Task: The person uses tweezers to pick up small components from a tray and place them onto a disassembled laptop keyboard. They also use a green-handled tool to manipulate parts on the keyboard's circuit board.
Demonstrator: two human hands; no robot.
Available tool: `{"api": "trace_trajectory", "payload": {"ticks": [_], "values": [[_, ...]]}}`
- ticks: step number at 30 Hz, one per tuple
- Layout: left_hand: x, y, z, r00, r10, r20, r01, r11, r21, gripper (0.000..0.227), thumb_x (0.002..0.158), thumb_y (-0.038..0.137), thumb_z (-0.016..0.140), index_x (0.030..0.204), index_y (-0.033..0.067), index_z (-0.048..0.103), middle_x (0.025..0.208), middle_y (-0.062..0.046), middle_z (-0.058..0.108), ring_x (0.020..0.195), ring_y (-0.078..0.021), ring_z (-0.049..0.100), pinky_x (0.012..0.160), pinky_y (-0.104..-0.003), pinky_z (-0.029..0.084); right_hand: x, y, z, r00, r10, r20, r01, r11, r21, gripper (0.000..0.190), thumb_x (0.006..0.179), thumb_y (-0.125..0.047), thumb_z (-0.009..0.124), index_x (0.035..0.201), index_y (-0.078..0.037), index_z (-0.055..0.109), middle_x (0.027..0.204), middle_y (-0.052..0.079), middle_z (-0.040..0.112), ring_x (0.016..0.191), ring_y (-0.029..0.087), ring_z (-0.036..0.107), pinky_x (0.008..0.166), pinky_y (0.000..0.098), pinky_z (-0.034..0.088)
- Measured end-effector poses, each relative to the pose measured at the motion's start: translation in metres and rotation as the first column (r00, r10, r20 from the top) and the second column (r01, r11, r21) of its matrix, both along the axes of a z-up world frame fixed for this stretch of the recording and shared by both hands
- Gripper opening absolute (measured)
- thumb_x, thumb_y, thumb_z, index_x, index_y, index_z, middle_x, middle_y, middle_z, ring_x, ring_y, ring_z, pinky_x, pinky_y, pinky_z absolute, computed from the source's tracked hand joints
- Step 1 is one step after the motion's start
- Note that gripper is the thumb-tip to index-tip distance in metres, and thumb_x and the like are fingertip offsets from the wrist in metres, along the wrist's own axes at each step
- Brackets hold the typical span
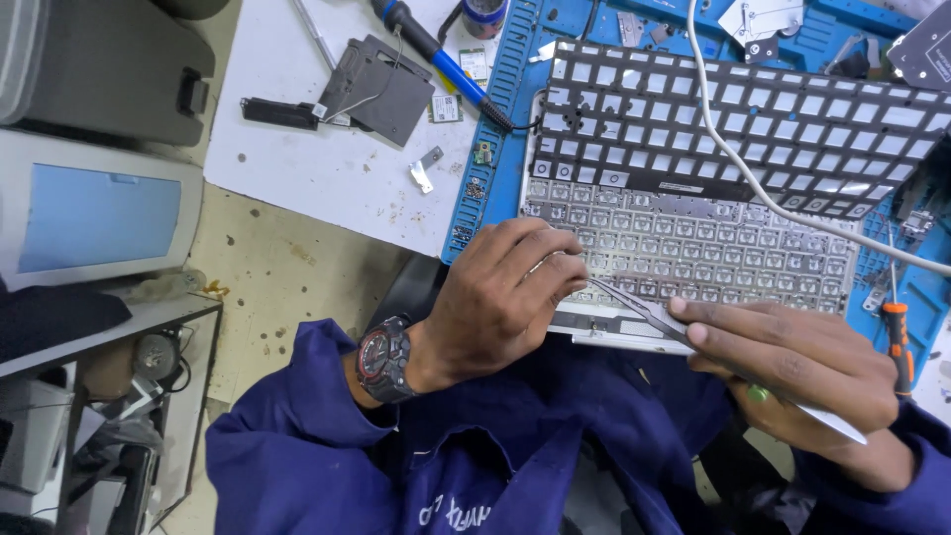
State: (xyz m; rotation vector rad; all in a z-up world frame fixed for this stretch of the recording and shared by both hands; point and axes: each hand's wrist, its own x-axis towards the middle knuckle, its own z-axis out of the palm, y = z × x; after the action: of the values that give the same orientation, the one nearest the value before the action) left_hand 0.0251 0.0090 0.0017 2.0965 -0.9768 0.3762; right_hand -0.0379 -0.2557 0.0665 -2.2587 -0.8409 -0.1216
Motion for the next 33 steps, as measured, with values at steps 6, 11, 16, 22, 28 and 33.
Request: {"api": "trace_trajectory", "payload": {"ticks": [6, 11, 16, 22, 28, 33], "values": [[0.011, 0.042, 0.028, 0.932, 0.284, 0.224, -0.334, 0.913, 0.233, 0.028, 0.090, -0.016, 0.062, 0.103, 0.0065, 0.071, 0.116, -0.012, 0.067, 0.110, -0.0339, 0.065, 0.081, -0.044, 0.056, -0.036, -0.076, -0.034, 0.915, -0.124, -0.385, 0.041, 0.975, -0.217, 0.050, 0.084, -0.004, 0.055, 0.129, -0.022, 0.068, 0.154, -0.007, 0.060, 0.132, 0.009, 0.066, 0.104, 0.0251, 0.058], [0.020, 0.049, 0.012, 0.910, 0.332, 0.249, -0.403, 0.851, 0.338, 0.038, 0.080, -0.021, 0.062, 0.105, 0.0057, 0.073, 0.118, -0.011, 0.067, 0.113, -0.0320, 0.063, 0.085, -0.043, 0.056, -0.040, -0.065, -0.043, 0.978, -0.078, -0.191, 0.033, 0.973, -0.229, 0.063, 0.086, -0.009, 0.064, 0.147, -0.009, 0.050, 0.151, 0.000, 0.061, 0.131, 0.013, 0.065, 0.103, 0.0251, 0.057], [0.026, 0.047, -0.002, 0.910, 0.331, 0.249, -0.407, 0.831, 0.380, 0.038, 0.081, -0.020, 0.065, 0.108, 0.0053, 0.073, 0.121, -0.011, 0.067, 0.117, -0.0329, 0.061, 0.084, -0.044, 0.056, -0.028, -0.058, -0.033, 0.997, -0.021, -0.080, 0.000, 0.968, -0.249, 0.066, 0.085, -0.010, 0.067, 0.149, -0.005, 0.048, 0.149, 0.003, 0.061, 0.126, 0.016, 0.068, 0.098, 0.0284, 0.061], [0.029, 0.045, -0.010, 0.913, 0.327, 0.243, -0.401, 0.831, 0.386, 0.039, 0.082, -0.020, 0.063, 0.110, 0.0049, 0.073, 0.124, -0.013, 0.067, 0.119, -0.0348, 0.061, 0.085, -0.045, 0.057, -0.035, -0.060, -0.046, 0.991, -0.115, -0.068, 0.098, 0.972, -0.216, 0.054, 0.090, -0.009, 0.066, 0.143, -0.005, 0.056, 0.146, 0.001, 0.064, 0.125, 0.014, 0.068, 0.102, 0.0271, 0.058], [0.029, 0.044, -0.011, 0.920, 0.324, 0.219, -0.387, 0.835, 0.391, 0.039, 0.083, -0.019, 0.063, 0.112, 0.0053, 0.072, 0.124, -0.012, 0.066, 0.120, -0.0345, 0.060, 0.085, -0.044, 0.056, -0.024, -0.058, -0.024, 0.978, 0.013, -0.207, -0.058, 0.976, -0.211, 0.073, 0.081, -0.018, 0.068, 0.150, -0.009, 0.046, 0.157, 0.000, 0.055, 0.137, 0.013, 0.062, 0.106, 0.0253, 0.055], [0.028, 0.043, -0.009, 0.916, 0.332, 0.225, -0.396, 0.833, 0.385, 0.044, 0.081, -0.021, 0.060, 0.114, 0.0065, 0.071, 0.123, -0.011, 0.067, 0.120, -0.0335, 0.061, 0.086, -0.044, 0.057, -0.006, -0.044, 0.007, 0.982, 0.092, -0.167, -0.132, 0.959, -0.250, 0.078, 0.075, -0.026, 0.073, 0.147, -0.011, 0.049, 0.153, 0.004, 0.059, 0.132, 0.021, 0.066, 0.102, 0.0319, 0.058]]}}
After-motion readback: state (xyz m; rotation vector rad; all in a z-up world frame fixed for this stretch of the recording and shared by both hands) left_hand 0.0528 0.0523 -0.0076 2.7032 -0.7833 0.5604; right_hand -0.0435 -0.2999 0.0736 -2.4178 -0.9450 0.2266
